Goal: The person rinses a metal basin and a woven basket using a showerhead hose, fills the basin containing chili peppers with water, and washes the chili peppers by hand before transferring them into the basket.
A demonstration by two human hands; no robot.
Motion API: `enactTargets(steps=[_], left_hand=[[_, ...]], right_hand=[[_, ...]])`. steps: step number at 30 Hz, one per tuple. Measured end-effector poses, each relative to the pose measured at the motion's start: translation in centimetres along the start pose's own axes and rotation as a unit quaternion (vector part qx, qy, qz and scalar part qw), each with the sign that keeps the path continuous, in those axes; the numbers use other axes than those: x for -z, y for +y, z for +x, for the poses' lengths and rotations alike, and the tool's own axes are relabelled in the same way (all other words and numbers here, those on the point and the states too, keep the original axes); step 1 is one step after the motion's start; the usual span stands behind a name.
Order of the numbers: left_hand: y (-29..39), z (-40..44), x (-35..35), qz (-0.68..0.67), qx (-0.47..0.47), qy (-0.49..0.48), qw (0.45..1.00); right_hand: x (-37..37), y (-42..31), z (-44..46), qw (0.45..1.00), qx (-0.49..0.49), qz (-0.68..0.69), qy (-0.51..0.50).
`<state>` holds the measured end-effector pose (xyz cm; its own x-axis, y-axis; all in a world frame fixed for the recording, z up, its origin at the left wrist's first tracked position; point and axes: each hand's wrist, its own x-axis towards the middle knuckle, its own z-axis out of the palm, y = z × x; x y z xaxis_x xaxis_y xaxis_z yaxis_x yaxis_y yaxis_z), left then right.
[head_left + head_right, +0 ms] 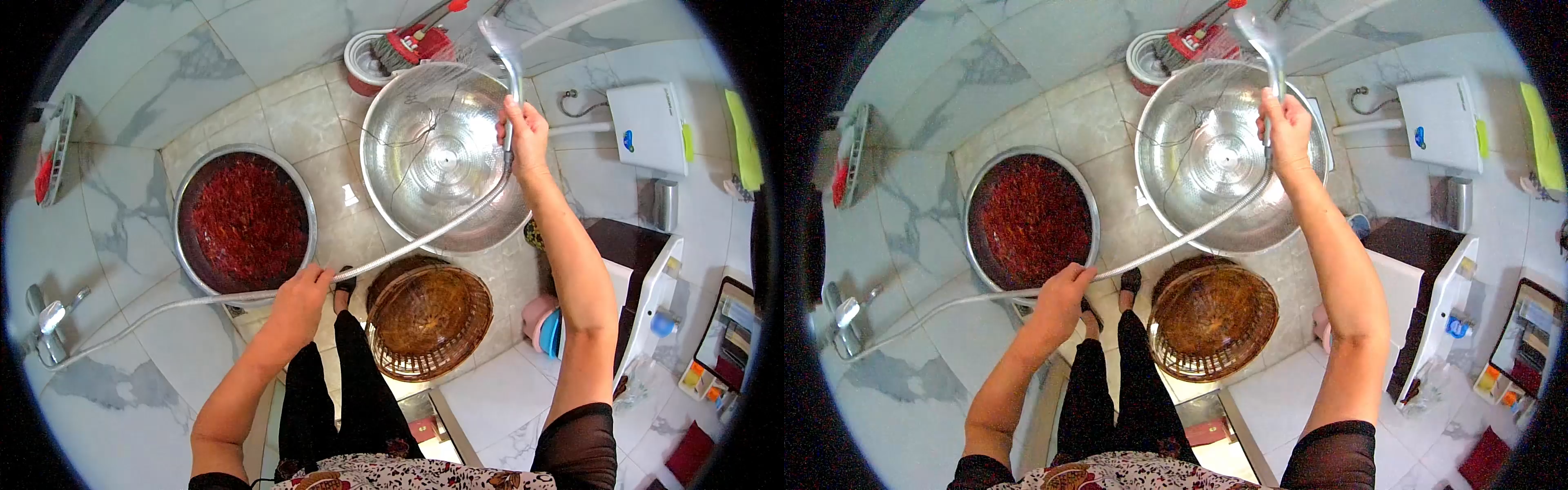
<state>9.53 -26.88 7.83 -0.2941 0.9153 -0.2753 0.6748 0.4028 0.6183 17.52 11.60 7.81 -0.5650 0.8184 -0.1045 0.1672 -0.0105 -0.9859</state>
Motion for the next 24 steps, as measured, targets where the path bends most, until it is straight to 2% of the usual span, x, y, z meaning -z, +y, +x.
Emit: enactTargets(steps=[3, 4, 5, 7, 8, 10, 11, 13, 15, 17, 19, 22, 24], left_hand=[[0.8, 0.5, 0.2, -0.013, -0.018, 0.009, 1.0], [1.2, 0.9, 0.3, -0.014, -0.021, 0.011, 1.0], [1.6, 1.3, 0.4, -0.015, -0.023, 0.013, 1.0], [2.2, 2.1, 0.7, -0.014, -0.033, 0.017, 0.999], [2.4, 2.4, 0.8, -0.011, -0.043, 0.025, 0.999], [2.7, 3.0, 0.8, -0.015, -0.062, 0.03, 0.998], [2.7, 3.2, 0.8, -0.015, -0.081, 0.042, 0.996], [2.6, 3.5, 0.4, -0.01, -0.099, 0.04, 0.994], [2.3, 3.5, -0.2, -0.002, -0.114, 0.039, 0.993], [1.7, 3.1, -1.1, 0.01, -0.094, 0.026, 0.995], [0.7, 2.5, -2.4, 0.011, -0.078, 0.002, 0.997], [-1.0, 1.3, -3.3, 0.024, -0.039, -0.049, 0.998], [-2.3, 0.0, -4.1, 0.042, -0.016, -0.068, 0.997]], right_hand=[[1.7, 0.0, 1.7, 0.995, -0.018, 0.062, 0.072], [2.1, 0.0, 2.4, 0.986, -0.011, 0.113, 0.125], [2.7, -0.1, 3.0, 0.986, -0.013, 0.112, 0.126], [4.3, -0.3, 3.7, 0.957, 0.013, 0.14, 0.254], [5.2, -0.2, 3.5, 0.957, 0.009, 0.137, 0.256], [7.3, 0.8, 3.1, 0.932, 0.02, 0.034, 0.359], [8.5, 1.4, 2.6, 0.932, 0.019, 0.031, 0.36], [11.2, 4.1, 0.8, 0.926, -0.022, -0.067, 0.37], [11.3, 5.6, -1.7, 0.918, -0.058, -0.073, 0.385], [11.6, 8.1, -4.0, 0.907, -0.099, -0.079, 0.402], [12.1, 10.9, -6.1, 0.885, -0.159, -0.162, 0.407], [10.1, 13.5, -9.0, 0.86, -0.228, -0.216, 0.401], [8.5, 14.2, -10.6, 0.885, -0.294, -0.1, 0.348]])
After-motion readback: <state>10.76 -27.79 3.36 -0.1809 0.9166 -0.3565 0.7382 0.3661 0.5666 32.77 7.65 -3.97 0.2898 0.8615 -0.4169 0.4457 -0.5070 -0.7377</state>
